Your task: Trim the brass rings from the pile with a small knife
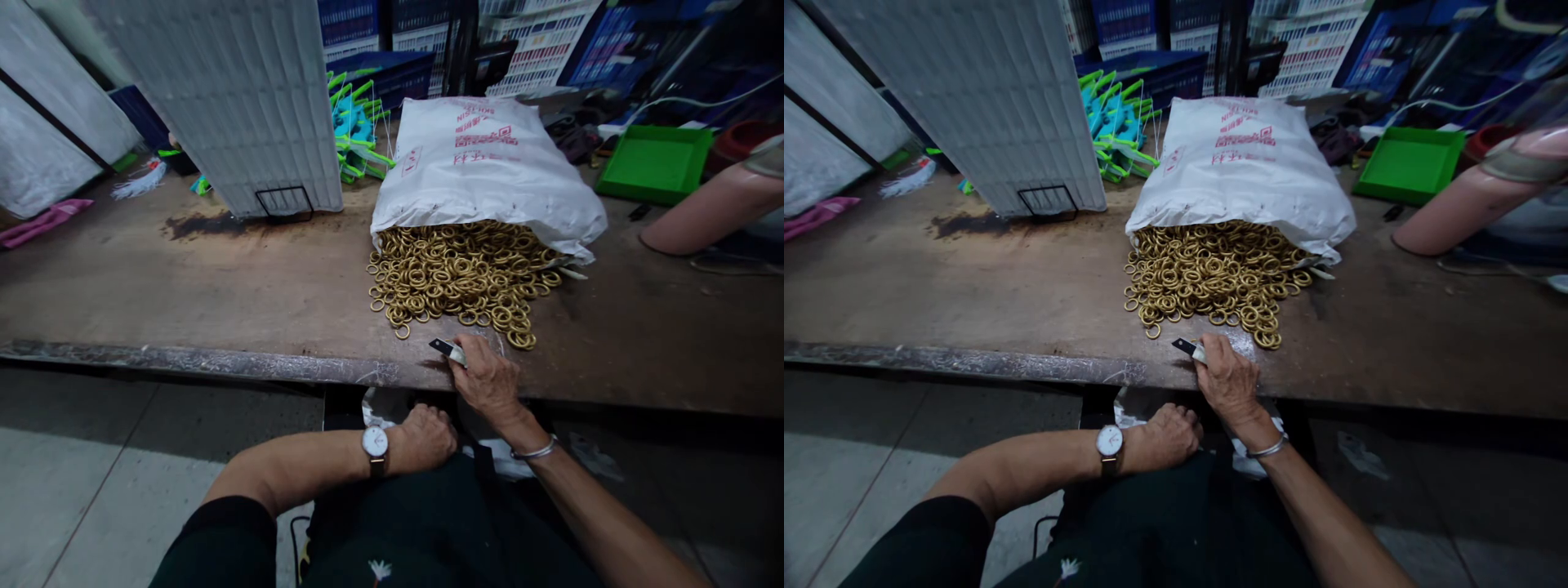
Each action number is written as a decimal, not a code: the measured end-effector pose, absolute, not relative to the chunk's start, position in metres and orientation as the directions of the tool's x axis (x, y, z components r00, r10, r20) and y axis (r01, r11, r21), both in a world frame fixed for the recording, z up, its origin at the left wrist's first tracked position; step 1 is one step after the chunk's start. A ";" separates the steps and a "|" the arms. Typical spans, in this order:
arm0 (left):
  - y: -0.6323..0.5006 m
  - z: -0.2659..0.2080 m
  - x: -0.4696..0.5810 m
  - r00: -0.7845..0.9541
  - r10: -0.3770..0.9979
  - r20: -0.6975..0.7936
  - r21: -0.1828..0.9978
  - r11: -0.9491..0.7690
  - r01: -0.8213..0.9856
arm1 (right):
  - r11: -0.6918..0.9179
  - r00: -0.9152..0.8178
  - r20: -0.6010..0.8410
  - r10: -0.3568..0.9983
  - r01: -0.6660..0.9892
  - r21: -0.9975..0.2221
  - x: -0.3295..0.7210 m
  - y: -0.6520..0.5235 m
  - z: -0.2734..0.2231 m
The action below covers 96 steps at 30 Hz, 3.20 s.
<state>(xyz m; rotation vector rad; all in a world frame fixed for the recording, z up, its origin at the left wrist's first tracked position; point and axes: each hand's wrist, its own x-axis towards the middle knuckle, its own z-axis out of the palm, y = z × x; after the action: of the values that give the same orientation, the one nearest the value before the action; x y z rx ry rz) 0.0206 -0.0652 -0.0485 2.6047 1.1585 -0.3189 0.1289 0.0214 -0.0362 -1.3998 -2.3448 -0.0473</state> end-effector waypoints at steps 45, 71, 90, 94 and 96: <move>-0.069 -0.048 0.021 0.656 0.714 -0.246 0.110 -0.651 0.751 | 0.515 -0.425 0.373 0.825 0.837 -0.184 0.130 0.022 -0.039; -0.070 -0.056 0.020 0.647 0.721 -0.248 0.145 -0.632 0.761 | 0.505 -0.427 0.338 0.839 0.842 -0.190 0.130 0.021 -0.038; -0.079 -0.026 -0.018 0.194 0.966 0.172 0.787 -0.253 0.562 | 0.476 -0.431 0.203 0.879 0.778 -0.410 0.135 0.033 -0.027; -0.067 -0.023 -0.024 0.024 0.966 0.259 0.775 -0.222 0.592 | 0.500 -0.477 0.162 0.864 0.780 -0.376 0.132 0.031 -0.019; -0.059 -0.022 -0.025 0.005 0.957 0.291 0.748 -0.231 0.622 | 0.493 -0.473 0.145 0.869 0.799 -0.346 0.131 0.030 -0.019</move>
<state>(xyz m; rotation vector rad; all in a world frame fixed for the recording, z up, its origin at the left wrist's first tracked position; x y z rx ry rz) -0.0252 -0.0593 -0.0224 1.8809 1.6208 1.1030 0.1314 0.0301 -0.0193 -1.4066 -2.4404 0.3317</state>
